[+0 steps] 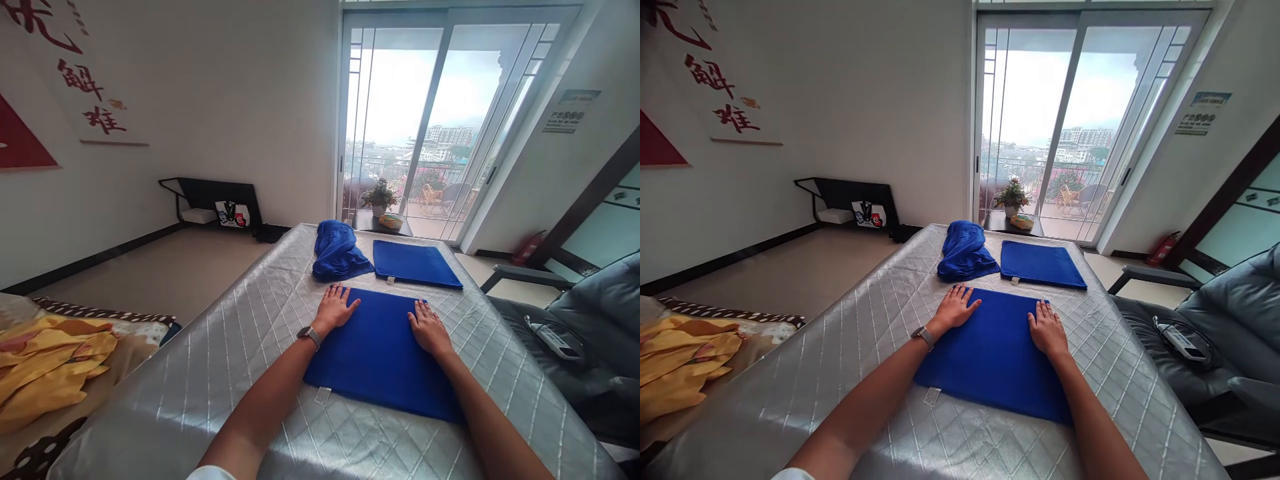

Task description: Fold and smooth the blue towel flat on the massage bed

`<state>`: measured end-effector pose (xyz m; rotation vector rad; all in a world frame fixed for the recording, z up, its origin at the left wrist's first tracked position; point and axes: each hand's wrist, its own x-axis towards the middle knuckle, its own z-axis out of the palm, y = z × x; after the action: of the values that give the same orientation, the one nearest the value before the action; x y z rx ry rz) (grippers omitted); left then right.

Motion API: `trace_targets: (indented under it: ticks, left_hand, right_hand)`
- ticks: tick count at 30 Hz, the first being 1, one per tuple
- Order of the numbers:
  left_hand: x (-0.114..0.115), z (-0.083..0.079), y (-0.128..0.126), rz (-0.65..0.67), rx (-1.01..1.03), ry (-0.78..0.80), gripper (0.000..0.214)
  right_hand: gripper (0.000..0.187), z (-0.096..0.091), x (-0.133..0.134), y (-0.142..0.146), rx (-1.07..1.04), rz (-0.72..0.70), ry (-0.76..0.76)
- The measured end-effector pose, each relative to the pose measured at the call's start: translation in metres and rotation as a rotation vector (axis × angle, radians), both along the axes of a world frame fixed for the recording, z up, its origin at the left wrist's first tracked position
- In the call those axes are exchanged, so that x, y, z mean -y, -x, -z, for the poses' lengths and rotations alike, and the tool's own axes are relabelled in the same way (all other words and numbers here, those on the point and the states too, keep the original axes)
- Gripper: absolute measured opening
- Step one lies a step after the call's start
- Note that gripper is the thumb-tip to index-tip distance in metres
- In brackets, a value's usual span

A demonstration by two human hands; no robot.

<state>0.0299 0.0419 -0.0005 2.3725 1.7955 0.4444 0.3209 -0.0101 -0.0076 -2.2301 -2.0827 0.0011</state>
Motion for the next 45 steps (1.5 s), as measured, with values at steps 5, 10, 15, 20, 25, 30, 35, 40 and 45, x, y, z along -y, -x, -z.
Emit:
trace_targets:
  ticks: [5, 10, 15, 20, 25, 30, 35, 40, 45]
  left_hand:
    - [-0.004, -0.017, -0.012, -0.03, -0.084, 0.032, 0.071]
    - [0.011, -0.021, -0.093, 0.191, -0.01, -0.086, 0.066]
    - [0.024, -0.006, -0.179, 0.477, 0.104, -0.146, 0.056]
    - [0.015, 0.005, -0.172, 0.509, 0.076, -0.124, 0.058]
    - [0.011, 0.002, -0.115, 0.364, 0.027, -0.054, 0.07]
    - [0.007, -0.004, -0.041, 0.23, 0.015, 0.005, 0.073]
    - [0.008, -0.004, 0.011, 0.059, -0.052, 0.018, 0.081]
    - [0.01, -0.003, 0.016, 0.031, -0.079, 0.028, 0.09]
    - [0.01, -0.002, 0.013, 0.035, -0.084, 0.028, 0.089]
  right_hand:
    - [0.067, -0.001, 0.0, 0.002, -0.027, 0.0, -0.006]
    - [0.064, 0.003, 0.0, 0.0, -0.003, -0.016, -0.027]
    - [0.061, 0.006, 0.005, -0.005, 0.025, -0.107, -0.055]
    - [0.059, 0.001, 0.007, -0.001, 0.019, -0.06, -0.039]
    - [0.062, -0.003, 0.005, 0.004, 0.002, -0.021, -0.038]
    - [0.063, -0.004, 0.003, 0.003, -0.01, 0.004, -0.009]
    - [0.063, -0.001, 0.002, 0.002, 0.016, 0.003, -0.019]
    - [0.063, -0.003, -0.002, 0.0, 0.038, -0.008, 0.014]
    - [0.064, -0.008, -0.013, -0.005, 0.063, -0.039, 0.035]
